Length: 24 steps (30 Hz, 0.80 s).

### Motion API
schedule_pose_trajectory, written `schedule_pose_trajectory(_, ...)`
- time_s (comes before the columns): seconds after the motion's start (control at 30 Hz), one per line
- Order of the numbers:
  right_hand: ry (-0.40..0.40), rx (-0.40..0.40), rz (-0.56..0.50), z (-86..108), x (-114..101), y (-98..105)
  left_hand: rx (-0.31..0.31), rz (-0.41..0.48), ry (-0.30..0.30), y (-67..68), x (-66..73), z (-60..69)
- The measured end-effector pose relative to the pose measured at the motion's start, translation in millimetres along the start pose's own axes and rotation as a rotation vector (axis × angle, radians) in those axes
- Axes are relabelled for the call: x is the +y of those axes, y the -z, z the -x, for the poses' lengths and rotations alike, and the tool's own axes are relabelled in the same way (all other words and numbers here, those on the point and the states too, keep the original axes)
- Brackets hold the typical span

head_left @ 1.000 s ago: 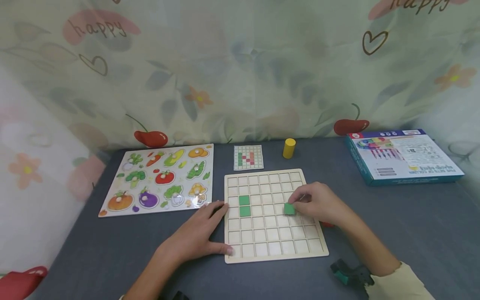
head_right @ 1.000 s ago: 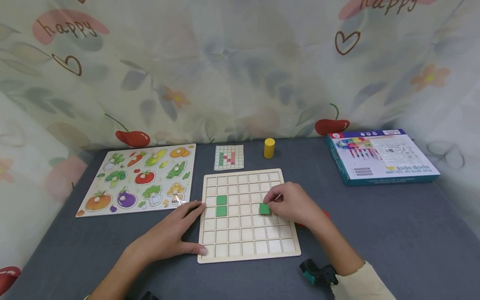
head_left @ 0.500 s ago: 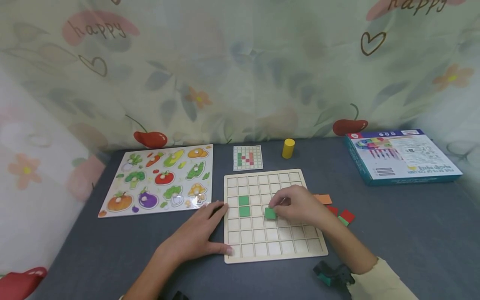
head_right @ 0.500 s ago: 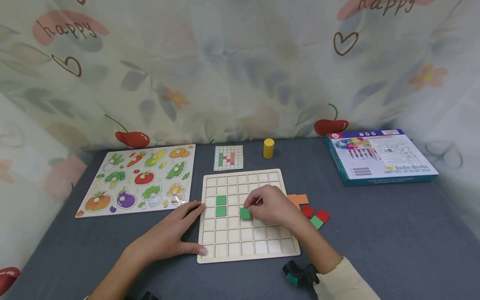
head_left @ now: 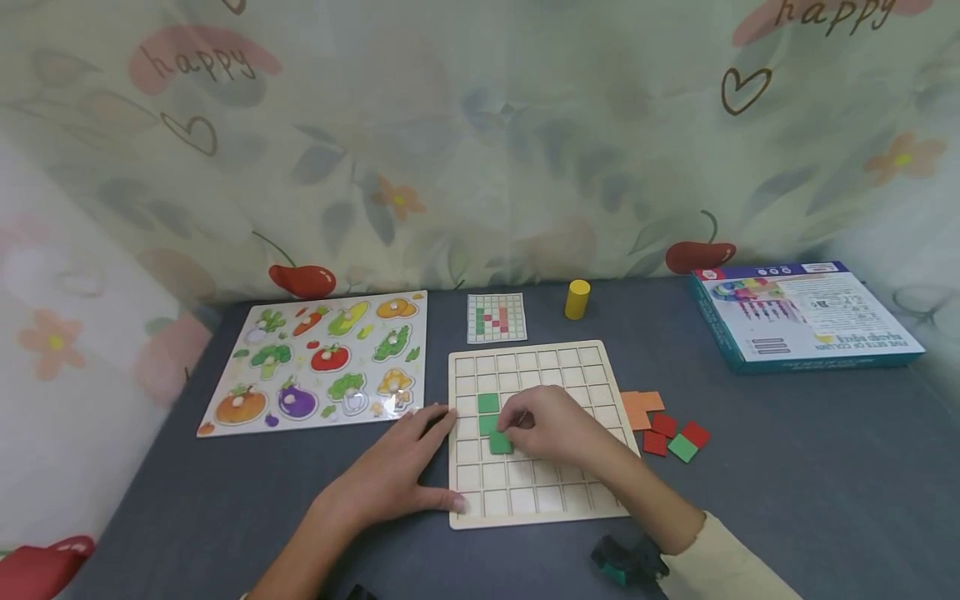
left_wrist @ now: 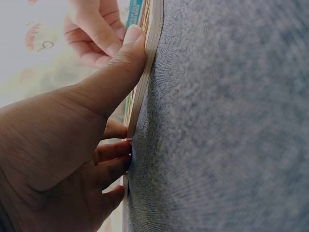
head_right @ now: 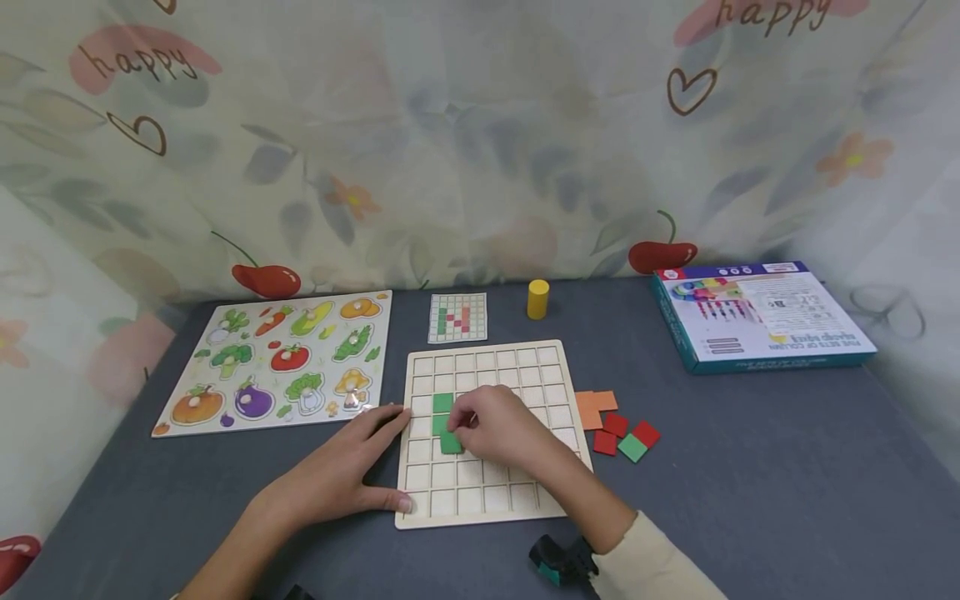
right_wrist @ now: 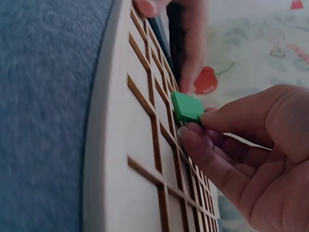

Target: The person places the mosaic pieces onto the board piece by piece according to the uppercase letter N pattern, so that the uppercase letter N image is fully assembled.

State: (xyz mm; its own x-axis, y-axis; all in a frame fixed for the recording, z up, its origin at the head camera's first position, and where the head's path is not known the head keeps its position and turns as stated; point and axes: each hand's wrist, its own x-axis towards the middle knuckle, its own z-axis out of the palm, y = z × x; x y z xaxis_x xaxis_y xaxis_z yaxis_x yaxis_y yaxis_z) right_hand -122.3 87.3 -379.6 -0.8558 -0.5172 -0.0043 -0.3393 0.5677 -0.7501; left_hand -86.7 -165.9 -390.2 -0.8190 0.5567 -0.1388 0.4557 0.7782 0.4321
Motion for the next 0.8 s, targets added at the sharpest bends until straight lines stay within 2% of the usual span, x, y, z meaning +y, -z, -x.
schedule_pose_trajectory(0.23,0.027,-0.019,0.025,-1.0,-8,-7,0.003,0.017,-0.010,-0.5,0.1,-0.1)
schedule_pose_trajectory(0.47,0.088,-0.018,0.111,1.3,-10,-9,0.004,0.006,-0.017,-1.2,-0.5,-0.2)
schedule_pose_trajectory(0.8,0.054,-0.034,0.147,4.3,-14,-13,0.012,0.008,-0.025,-0.4,-1.1,0.5)
